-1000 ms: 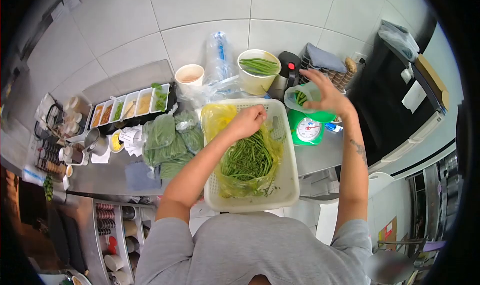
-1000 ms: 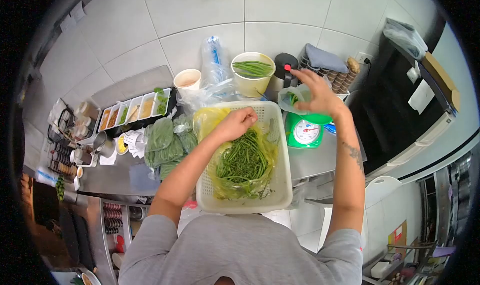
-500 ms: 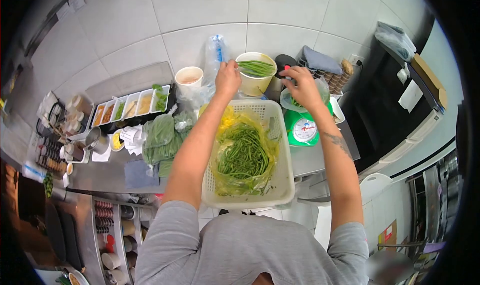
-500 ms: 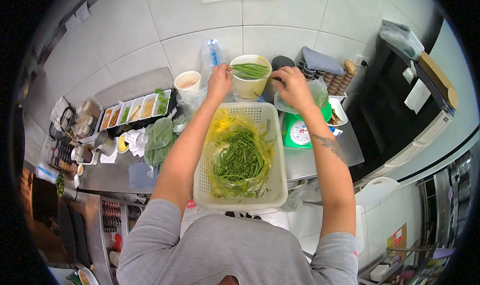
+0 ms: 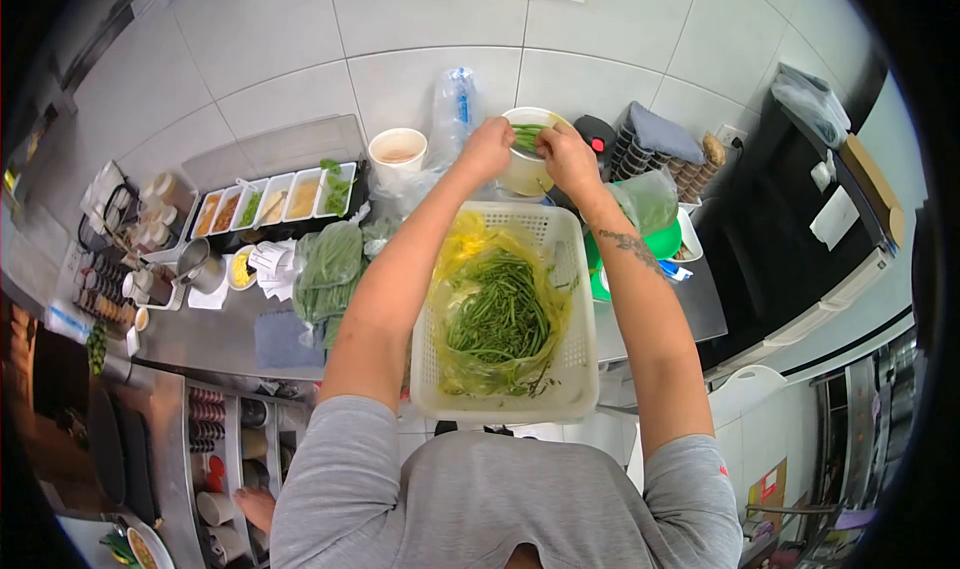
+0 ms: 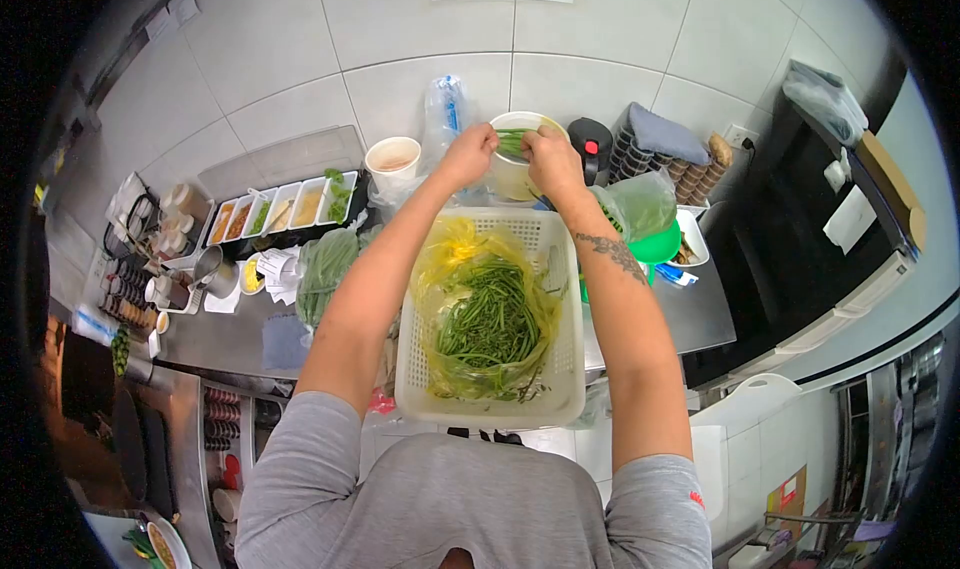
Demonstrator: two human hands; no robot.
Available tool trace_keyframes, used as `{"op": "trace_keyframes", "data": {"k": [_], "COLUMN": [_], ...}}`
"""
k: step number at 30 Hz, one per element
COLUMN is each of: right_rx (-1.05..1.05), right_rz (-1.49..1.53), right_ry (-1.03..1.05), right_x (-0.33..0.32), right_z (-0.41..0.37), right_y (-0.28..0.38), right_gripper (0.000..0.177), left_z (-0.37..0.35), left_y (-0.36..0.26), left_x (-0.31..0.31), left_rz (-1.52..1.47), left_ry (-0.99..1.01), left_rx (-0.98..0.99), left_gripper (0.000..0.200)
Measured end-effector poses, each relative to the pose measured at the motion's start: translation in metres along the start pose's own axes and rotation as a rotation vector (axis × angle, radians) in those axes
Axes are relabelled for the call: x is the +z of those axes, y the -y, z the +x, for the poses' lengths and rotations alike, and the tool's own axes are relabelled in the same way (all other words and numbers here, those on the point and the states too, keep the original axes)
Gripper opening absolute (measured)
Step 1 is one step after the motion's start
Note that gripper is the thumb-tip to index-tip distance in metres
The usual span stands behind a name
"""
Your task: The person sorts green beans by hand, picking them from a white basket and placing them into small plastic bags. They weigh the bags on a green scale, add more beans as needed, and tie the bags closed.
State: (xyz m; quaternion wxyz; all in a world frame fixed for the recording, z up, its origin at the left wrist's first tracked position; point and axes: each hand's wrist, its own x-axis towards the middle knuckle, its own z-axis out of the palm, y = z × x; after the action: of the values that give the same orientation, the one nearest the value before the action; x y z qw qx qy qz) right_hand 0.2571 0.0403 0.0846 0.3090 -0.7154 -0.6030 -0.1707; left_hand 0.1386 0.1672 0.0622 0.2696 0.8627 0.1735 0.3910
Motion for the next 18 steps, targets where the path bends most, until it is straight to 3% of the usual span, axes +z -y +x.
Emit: {"op": "trace_keyframes", "data": {"k": [2,5,7,8,11,12,14,16,18], "right_rx": [-0.03,-0.032,0.023,0.154,0.149,0.158,-0.191,-0.364,-0.306], "right_rz": [0.022,0.171,0.4,0.576,0.684,0.584,0.166,-0.111,-0.154], "right_ry": [0.0,-0.002,-0.056,-0.009,0.049,0.145,0.085,0.059,0.074], "right_x": [0.002,0.004,-0.021,-0.04,-0.115,-0.136,-0.141,-0.134,-0.112], "right_z": [0.003,0.005,0.008,0.009,-0.01,-0.022,-0.048,-0.066,-0.082], "right_y": [-0.004,-0.014,-0.005,-0.003,-0.008,-0.014,-0.017,-0.03,-0.054], "right_gripper": [0.012,0.018,0.022,0.028,0.03,0.034,0.036,0.036,0.034], "left_z": [0.003,-0.01,-0.03,-0.04,-0.072,-0.081,-0.1,-0.106,-0.107], "left_y": [-0.01,-0.026,-0.026,-0.025,0.002,-0.002,-0.011,-0.015,-0.025], "left_x": [-0.011,-0.03,-0.045,-0.052,-0.053,-0.054,-0.057,-0.051,-0.044], "left_rz": [-0.489,-0.754,-0.662,-0.617,-0.114,0.038,0.341,0.208,0.109], "left_ry": [0.167,0.011,0.081,0.115,0.441,0.434,0.414,0.353,0.412], "left_rx": [-0.286,-0.303,-0.326,-0.336,-0.275,-0.194,-0.039,-0.044,-0.066], "left_gripper": [0.012,0.013,0.011,0.01,0.009,0.01,0.014,0.014,0.016]}}
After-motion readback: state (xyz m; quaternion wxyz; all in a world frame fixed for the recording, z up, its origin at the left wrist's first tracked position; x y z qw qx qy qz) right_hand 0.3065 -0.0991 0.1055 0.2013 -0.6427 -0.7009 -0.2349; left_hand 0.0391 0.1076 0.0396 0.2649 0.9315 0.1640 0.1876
